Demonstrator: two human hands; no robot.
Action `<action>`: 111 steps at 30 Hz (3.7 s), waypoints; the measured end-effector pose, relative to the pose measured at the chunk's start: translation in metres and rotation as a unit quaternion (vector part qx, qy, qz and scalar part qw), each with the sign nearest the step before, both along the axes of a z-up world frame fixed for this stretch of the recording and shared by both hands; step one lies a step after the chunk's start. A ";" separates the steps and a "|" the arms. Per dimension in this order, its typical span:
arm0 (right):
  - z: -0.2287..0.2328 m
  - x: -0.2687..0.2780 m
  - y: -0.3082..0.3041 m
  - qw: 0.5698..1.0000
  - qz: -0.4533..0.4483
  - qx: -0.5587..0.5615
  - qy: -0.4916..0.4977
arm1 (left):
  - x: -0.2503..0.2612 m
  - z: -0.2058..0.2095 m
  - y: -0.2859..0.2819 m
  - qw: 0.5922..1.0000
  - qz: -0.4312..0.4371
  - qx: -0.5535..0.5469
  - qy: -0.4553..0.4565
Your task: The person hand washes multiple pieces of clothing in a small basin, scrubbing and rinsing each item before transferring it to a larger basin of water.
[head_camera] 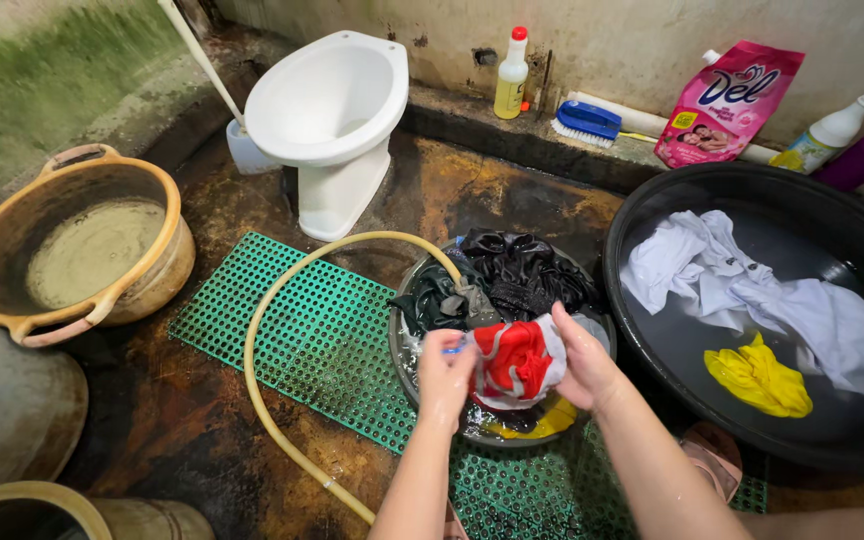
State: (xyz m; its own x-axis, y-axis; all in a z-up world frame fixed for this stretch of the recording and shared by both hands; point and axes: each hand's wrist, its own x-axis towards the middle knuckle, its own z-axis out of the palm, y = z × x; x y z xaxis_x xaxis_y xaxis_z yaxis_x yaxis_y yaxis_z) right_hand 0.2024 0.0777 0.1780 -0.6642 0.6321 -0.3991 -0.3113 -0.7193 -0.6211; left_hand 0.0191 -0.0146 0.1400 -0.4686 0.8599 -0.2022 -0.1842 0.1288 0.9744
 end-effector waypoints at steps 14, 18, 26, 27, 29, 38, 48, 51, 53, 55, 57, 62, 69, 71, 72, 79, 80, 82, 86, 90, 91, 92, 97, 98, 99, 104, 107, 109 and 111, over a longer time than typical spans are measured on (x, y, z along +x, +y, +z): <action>-0.043 0.000 -0.052 0.761 0.221 0.493 -0.360 | 0.008 -0.053 -0.010 0.940 -0.092 -0.069 -0.321; -0.068 0.021 -0.023 0.948 -0.005 0.237 -0.214 | -0.001 -0.014 -0.002 0.885 -0.156 0.026 -0.438; -0.074 0.009 -0.012 0.984 0.015 0.020 -0.175 | -0.032 0.015 0.009 0.914 -0.236 0.032 -0.328; -0.075 0.019 -0.005 0.977 -0.014 0.052 -0.207 | -0.044 0.006 0.011 0.936 -0.227 0.015 -0.267; -0.082 0.039 0.007 0.966 -0.035 0.109 -0.233 | -0.065 -0.019 0.010 0.960 -0.181 -0.020 -0.212; -0.192 0.007 0.006 0.723 0.082 0.444 -0.523 | -0.033 -0.140 0.021 0.978 -0.077 -0.192 0.015; -0.186 -0.017 0.001 0.740 -0.026 0.378 -0.556 | 0.003 -0.139 0.020 0.934 -0.010 -0.164 -0.316; -0.143 -0.044 -0.028 0.770 -0.112 0.449 -0.439 | 0.004 -0.139 0.013 0.878 0.030 -0.193 -0.436; -0.116 -0.071 -0.065 0.758 -0.097 0.522 -0.379 | 0.008 -0.135 0.006 0.910 -0.005 -0.149 -0.386; -0.092 -0.086 -0.085 0.738 -0.002 0.565 -0.368 | 0.014 -0.127 0.007 0.915 -0.057 -0.005 -0.398; -0.079 -0.085 -0.071 0.707 0.005 0.591 -0.388 | 0.023 -0.116 0.013 0.908 -0.048 -0.005 -0.416; -0.118 -0.021 0.031 0.540 0.059 0.485 -0.685 | 0.024 -0.113 0.026 0.946 -0.030 -0.130 -0.294; -0.254 -0.008 -0.002 0.604 0.184 0.571 -0.525 | 0.002 -0.184 0.027 0.961 -0.102 -0.227 0.121; -0.266 -0.017 0.003 0.553 0.323 0.542 -0.544 | 0.002 -0.185 0.027 0.922 -0.134 -0.281 0.232; -0.262 -0.020 0.011 0.523 0.391 0.522 -0.549 | 0.003 -0.177 0.027 0.906 -0.138 -0.311 0.252; -0.086 -0.010 0.039 0.896 0.052 0.312 -0.311 | 0.016 -0.044 0.025 0.925 -0.044 -0.313 -0.213; -0.058 -0.005 0.030 0.939 -0.002 0.277 -0.205 | 0.020 -0.029 0.029 0.931 -0.045 -0.259 -0.254; -0.012 0.005 0.009 0.974 -0.110 0.198 0.018 | 0.033 -0.006 0.035 0.931 -0.048 -0.147 -0.331; 0.013 -0.003 -0.014 0.953 -0.280 -0.114 -0.028 | 0.053 0.014 0.041 0.914 -0.094 0.041 -0.393; -0.009 -0.029 -0.038 0.947 -0.305 0.091 -0.035 | 0.055 -0.011 0.023 0.892 0.009 -0.137 -0.430; -0.009 -0.038 -0.040 0.937 -0.301 0.151 -0.091 | 0.052 -0.020 0.027 0.870 0.033 -0.197 -0.450; -0.007 -0.047 -0.043 0.918 -0.256 0.255 -0.165 | 0.048 -0.029 0.030 0.868 -0.013 -0.116 -0.482; 0.014 -0.071 -0.065 0.549 -0.231 0.760 -0.262 | 0.047 -0.077 0.030 0.631 -0.229 0.238 -0.702; 0.016 -0.075 -0.067 0.606 -0.215 0.721 -0.257 | 0.048 -0.081 0.030 0.672 -0.201 0.209 -0.681; 0.016 -0.077 -0.068 0.660 -0.199 0.679 -0.250 | 0.051 -0.083 0.030 0.711 -0.173 0.180 -0.658; -0.011 -0.063 -0.053 0.899 -0.229 0.290 -0.234 | 0.075 -0.060 0.029 0.843 -0.038 0.016 -0.536; -0.024 -0.033 -0.038 0.934 -0.275 0.163 -0.159 | 0.100 -0.037 0.027 0.880 -0.002 -0.067 -0.470; -0.023 -0.006 -0.028 0.957 -0.274 0.048 -0.086 | 0.113 -0.025 0.027 0.926 -0.023 -0.072 -0.370; -0.018 0.029 -0.017 0.947 -0.315 0.065 -0.010 | 0.117 -0.023 0.033 0.977 -0.154 -0.113 -0.099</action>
